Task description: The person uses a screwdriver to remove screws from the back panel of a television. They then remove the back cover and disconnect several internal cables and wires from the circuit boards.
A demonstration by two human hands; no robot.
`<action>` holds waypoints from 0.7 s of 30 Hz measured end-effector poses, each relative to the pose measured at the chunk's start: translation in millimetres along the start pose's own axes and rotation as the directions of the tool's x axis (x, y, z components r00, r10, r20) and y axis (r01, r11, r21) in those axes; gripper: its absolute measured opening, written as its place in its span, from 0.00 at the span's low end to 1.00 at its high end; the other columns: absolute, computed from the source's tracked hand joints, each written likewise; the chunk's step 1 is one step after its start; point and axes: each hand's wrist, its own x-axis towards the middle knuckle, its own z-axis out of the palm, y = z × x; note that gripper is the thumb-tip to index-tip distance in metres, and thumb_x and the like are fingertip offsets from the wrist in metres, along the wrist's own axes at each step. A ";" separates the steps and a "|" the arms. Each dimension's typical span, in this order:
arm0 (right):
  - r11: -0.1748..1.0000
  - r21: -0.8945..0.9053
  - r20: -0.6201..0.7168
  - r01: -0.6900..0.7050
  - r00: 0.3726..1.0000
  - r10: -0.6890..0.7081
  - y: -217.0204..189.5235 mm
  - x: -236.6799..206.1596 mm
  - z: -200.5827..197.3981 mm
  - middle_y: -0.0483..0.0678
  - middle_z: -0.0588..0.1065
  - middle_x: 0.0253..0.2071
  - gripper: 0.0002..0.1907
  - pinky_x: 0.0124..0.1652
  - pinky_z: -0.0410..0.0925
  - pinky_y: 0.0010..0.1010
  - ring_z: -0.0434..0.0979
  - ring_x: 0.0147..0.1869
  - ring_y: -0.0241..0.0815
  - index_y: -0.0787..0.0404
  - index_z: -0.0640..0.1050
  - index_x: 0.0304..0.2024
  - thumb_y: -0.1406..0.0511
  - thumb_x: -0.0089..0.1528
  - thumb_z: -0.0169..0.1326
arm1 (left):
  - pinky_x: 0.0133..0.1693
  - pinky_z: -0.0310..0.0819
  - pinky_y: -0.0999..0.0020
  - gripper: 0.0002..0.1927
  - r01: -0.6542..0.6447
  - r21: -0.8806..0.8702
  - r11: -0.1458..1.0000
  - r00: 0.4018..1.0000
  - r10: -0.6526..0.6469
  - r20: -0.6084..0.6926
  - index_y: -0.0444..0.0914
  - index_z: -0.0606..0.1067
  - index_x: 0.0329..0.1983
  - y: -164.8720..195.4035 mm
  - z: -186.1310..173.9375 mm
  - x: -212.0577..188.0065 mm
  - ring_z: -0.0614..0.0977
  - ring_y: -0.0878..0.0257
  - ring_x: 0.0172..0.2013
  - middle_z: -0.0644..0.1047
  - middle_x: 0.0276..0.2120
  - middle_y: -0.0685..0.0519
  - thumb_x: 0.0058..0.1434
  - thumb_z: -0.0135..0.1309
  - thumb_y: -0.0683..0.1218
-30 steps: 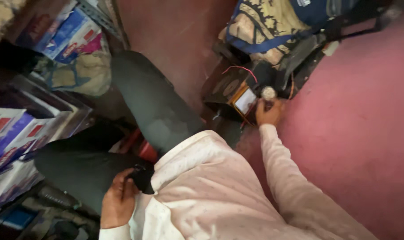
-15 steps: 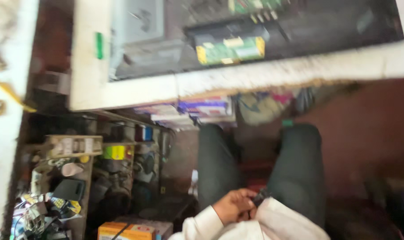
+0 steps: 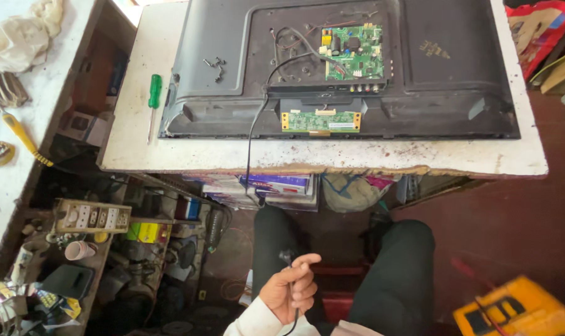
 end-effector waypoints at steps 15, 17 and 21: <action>0.452 0.673 -0.261 0.586 0.759 -0.596 -342.6 -125.0 -44.2 0.60 0.64 0.62 0.54 0.62 0.59 0.45 0.66 0.64 0.57 0.65 0.58 0.65 0.66 0.41 0.72 | 0.48 0.79 0.68 0.27 -0.545 0.667 0.508 0.734 0.674 0.087 0.24 0.73 0.60 -31.0 100.7 23.7 0.83 0.62 0.45 0.82 0.49 0.44 0.57 0.66 0.33; 0.107 0.952 -0.161 0.285 0.769 -0.618 -341.1 -118.6 -33.6 0.57 0.65 0.64 0.49 0.66 0.56 0.43 0.65 0.67 0.52 0.64 0.56 0.67 0.66 0.51 0.71 | 0.40 0.77 0.67 0.27 -0.520 0.690 0.503 0.724 0.688 0.045 0.27 0.73 0.58 -18.2 99.9 13.2 0.82 0.63 0.40 0.82 0.44 0.47 0.54 0.65 0.34; -0.433 0.687 0.346 -0.584 0.786 -0.512 -299.3 -56.8 4.6 0.57 0.76 0.52 0.19 0.63 0.62 0.43 0.73 0.58 0.50 0.66 0.70 0.55 0.60 0.70 0.56 | 0.50 0.79 0.70 0.26 -0.619 0.721 0.312 0.643 0.728 0.237 0.27 0.72 0.59 -13.2 100.9 -0.8 0.83 0.65 0.48 0.82 0.48 0.49 0.57 0.63 0.33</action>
